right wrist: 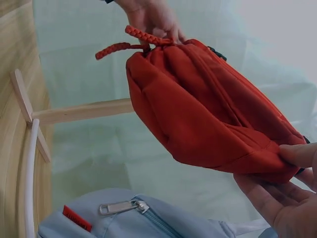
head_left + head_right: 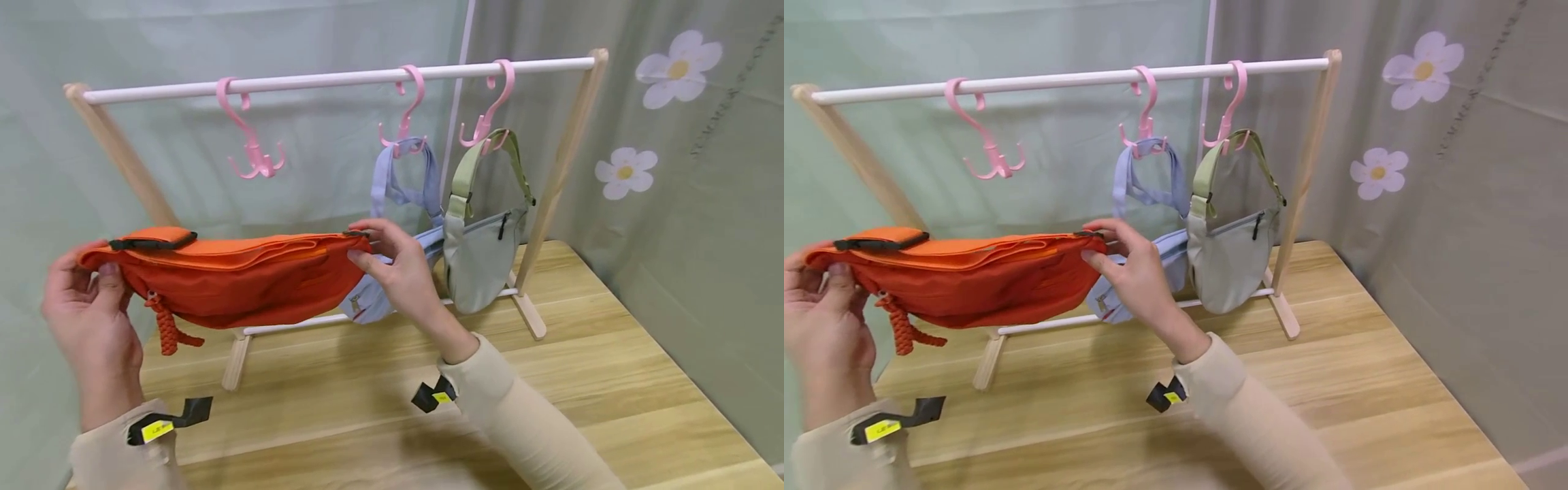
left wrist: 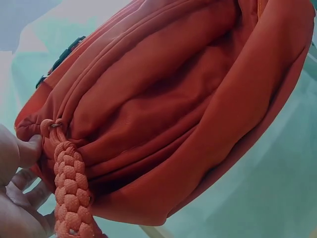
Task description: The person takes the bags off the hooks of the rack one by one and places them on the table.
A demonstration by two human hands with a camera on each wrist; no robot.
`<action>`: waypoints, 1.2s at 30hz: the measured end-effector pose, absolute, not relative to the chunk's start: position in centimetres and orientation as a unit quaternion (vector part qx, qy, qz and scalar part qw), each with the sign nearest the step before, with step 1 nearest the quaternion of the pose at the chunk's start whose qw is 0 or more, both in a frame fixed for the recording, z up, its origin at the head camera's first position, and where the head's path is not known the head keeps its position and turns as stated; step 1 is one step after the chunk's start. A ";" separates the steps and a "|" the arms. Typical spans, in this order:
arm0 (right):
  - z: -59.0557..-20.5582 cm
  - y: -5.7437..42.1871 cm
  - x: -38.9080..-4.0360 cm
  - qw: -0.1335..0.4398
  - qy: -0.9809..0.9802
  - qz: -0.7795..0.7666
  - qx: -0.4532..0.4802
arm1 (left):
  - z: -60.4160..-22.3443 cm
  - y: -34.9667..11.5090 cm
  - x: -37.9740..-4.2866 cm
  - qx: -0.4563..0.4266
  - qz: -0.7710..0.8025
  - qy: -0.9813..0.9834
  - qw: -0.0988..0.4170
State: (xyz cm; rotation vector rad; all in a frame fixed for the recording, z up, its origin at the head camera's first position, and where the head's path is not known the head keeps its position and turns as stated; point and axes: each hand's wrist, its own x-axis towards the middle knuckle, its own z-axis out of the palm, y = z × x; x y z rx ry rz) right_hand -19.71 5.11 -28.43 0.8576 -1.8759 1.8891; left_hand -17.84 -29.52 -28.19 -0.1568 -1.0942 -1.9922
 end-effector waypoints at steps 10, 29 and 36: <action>-29.6 4.3 -19.0 0.144 -0.643 0.694 0.291 | -29.0 -30.5 -17.1 -0.057 -0.795 -0.432 0.421; -32.3 2.9 -18.5 0.098 -0.637 0.708 0.288 | -30.8 -32.5 -16.1 -0.013 -0.801 -0.443 0.402; -32.7 2.6 -18.3 0.081 -0.647 0.696 0.300 | -31.0 -33.2 -15.9 -0.001 -0.805 -0.439 0.399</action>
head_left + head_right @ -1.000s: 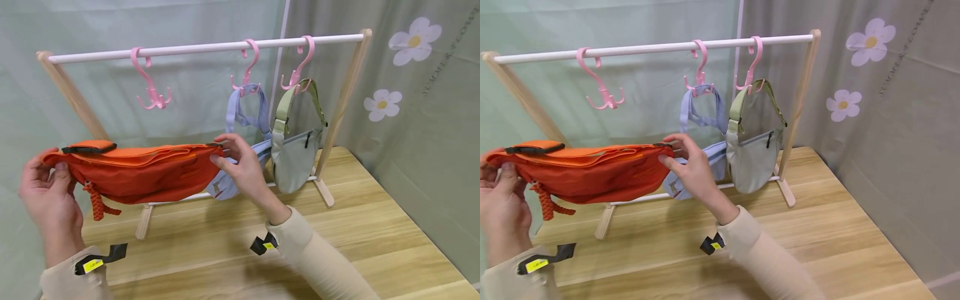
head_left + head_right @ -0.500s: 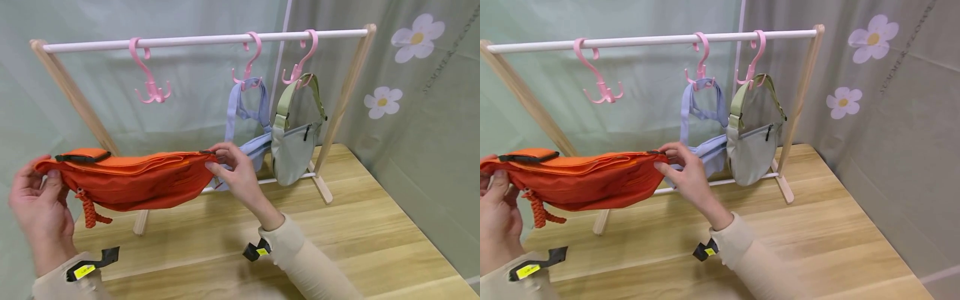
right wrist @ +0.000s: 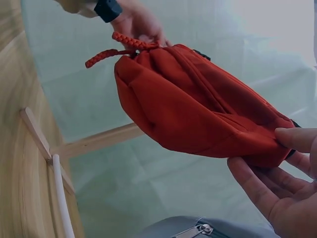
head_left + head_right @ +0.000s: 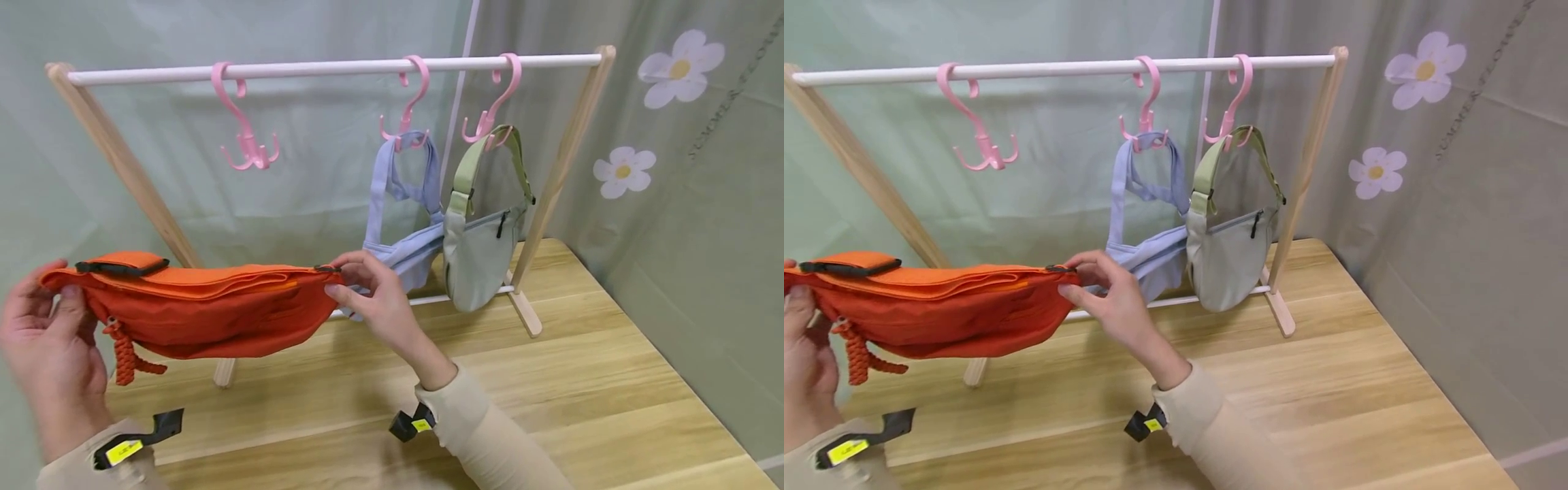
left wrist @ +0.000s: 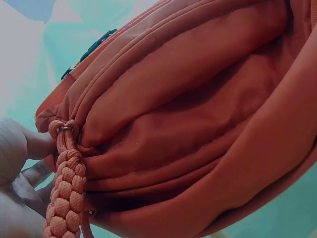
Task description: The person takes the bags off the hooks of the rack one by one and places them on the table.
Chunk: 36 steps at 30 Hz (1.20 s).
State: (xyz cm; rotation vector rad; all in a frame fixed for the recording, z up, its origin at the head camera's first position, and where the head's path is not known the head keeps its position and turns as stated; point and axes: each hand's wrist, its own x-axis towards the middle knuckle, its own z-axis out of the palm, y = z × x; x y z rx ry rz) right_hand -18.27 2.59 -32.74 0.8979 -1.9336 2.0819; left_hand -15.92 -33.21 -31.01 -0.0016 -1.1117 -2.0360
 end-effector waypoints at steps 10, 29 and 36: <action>-33.5 1.6 -18.0 0.025 -0.634 0.720 0.280 | -31.7 -35.2 -15.2 0.017 -0.793 -0.479 0.377; -34.4 0.4 -18.0 -0.015 -0.639 0.740 0.208 | -31.4 -34.7 -15.9 0.094 -0.780 -0.482 0.388; -34.9 -0.8 -17.9 -0.018 -0.625 0.748 0.222 | -31.5 -35.1 -15.8 0.111 -0.782 -0.476 0.387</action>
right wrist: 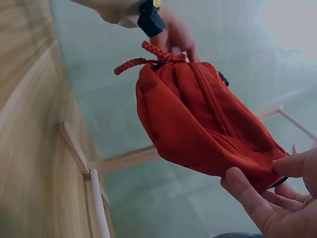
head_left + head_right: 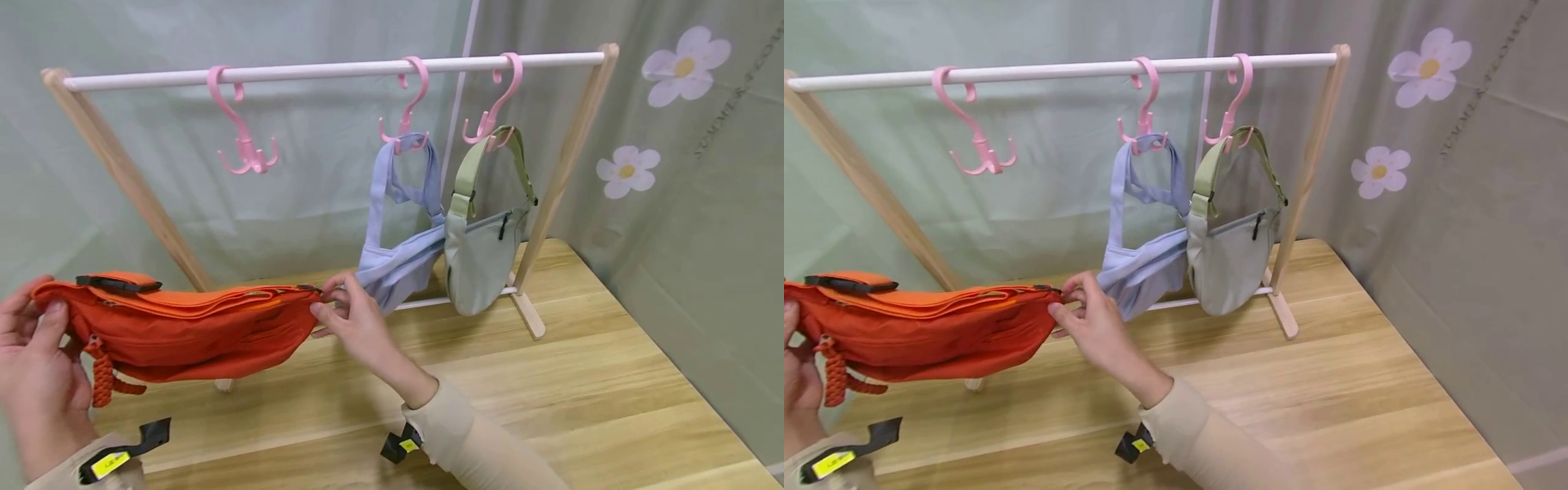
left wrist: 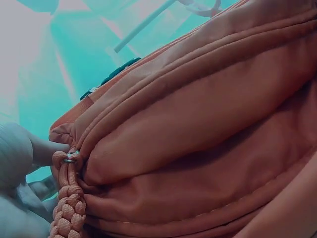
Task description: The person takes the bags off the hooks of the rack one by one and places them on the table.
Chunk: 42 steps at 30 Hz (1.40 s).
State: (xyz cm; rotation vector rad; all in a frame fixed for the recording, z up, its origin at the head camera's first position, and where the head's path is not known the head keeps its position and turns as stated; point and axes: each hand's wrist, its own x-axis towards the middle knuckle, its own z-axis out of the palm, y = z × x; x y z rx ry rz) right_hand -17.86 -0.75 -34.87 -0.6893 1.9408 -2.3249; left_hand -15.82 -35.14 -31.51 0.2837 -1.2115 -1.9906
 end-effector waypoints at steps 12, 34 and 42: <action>-35.9 -1.3 -17.9 0.019 0.656 -0.717 -0.234 | -31.8 -35.6 -15.7 0.132 -0.779 -0.478 0.384; -38.4 -3.1 -18.3 0.046 0.704 -0.672 -0.225 | -33.8 -37.4 -16.3 0.240 -0.722 -0.586 0.279; -39.9 -3.3 -19.1 0.052 0.728 -0.650 -0.214 | -35.5 -39.0 -16.3 0.177 -0.711 -0.658 0.176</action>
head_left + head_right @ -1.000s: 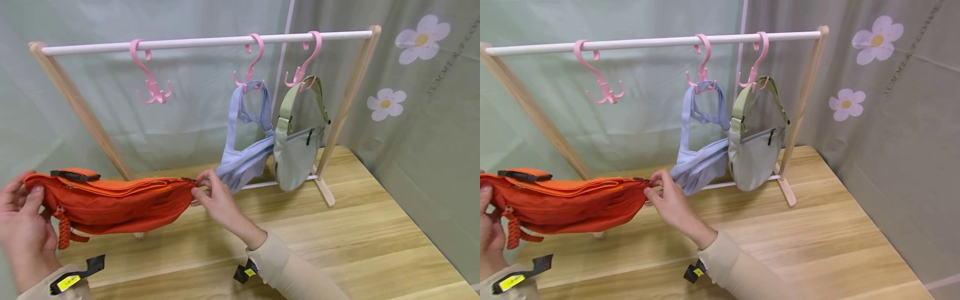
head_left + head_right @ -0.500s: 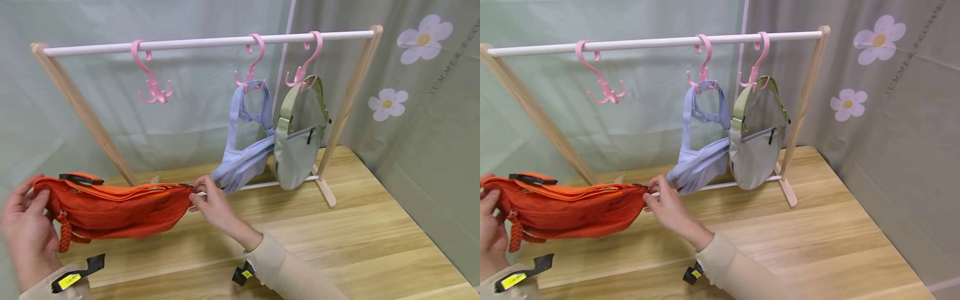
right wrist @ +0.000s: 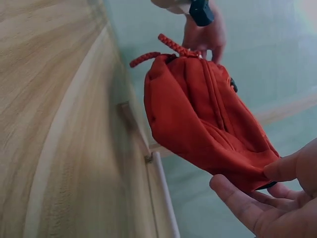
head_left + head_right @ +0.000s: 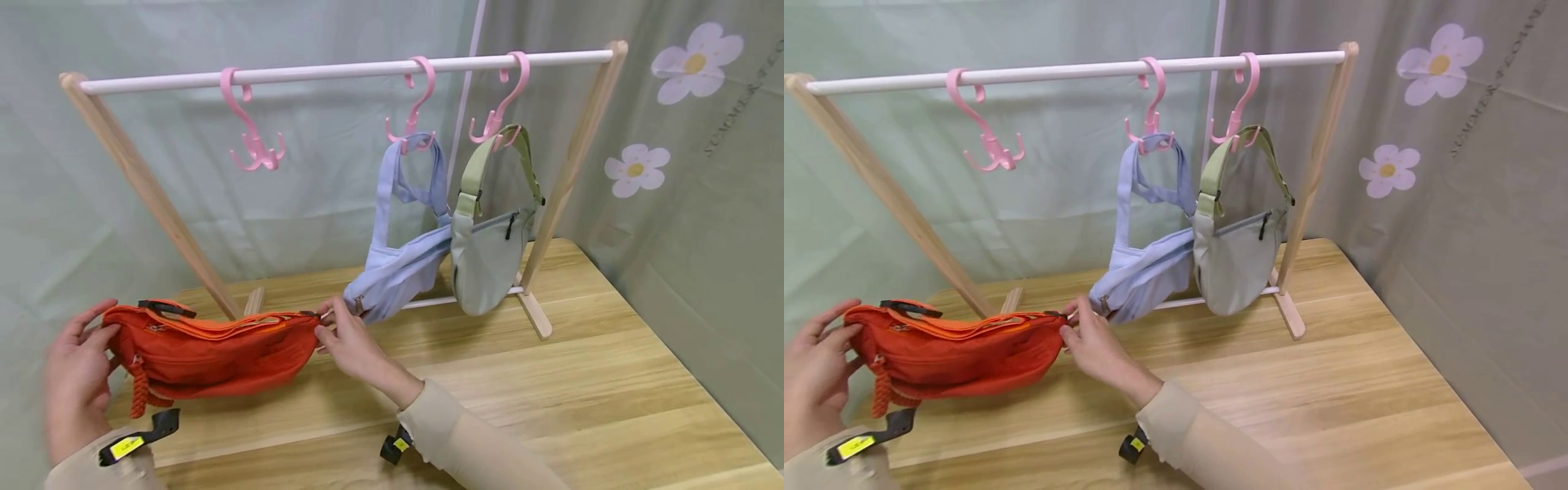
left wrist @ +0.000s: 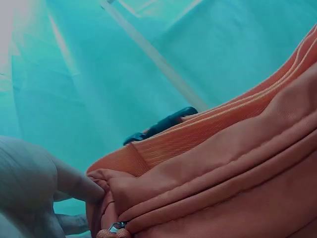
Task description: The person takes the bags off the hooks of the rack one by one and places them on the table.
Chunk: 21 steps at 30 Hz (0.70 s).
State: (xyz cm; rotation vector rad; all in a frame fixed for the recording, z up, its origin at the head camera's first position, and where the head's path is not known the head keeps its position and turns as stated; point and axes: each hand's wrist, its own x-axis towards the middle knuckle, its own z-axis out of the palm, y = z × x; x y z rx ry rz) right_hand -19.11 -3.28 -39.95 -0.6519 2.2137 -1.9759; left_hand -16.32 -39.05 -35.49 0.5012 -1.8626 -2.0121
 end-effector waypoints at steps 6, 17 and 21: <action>-41.0 -3.2 -19.6 0.058 0.752 -0.621 -0.214 | -35.7 -39.4 -16.4 0.144 -0.678 -0.707 0.142; -42.4 -3.1 -20.3 0.073 0.768 -0.604 -0.203 | -37.0 -40.5 -16.6 0.111 -0.663 -0.737 0.074; -42.7 -3.2 -20.3 0.080 0.770 -0.601 -0.197 | -37.1 -40.6 -16.5 0.118 -0.645 -0.753 0.051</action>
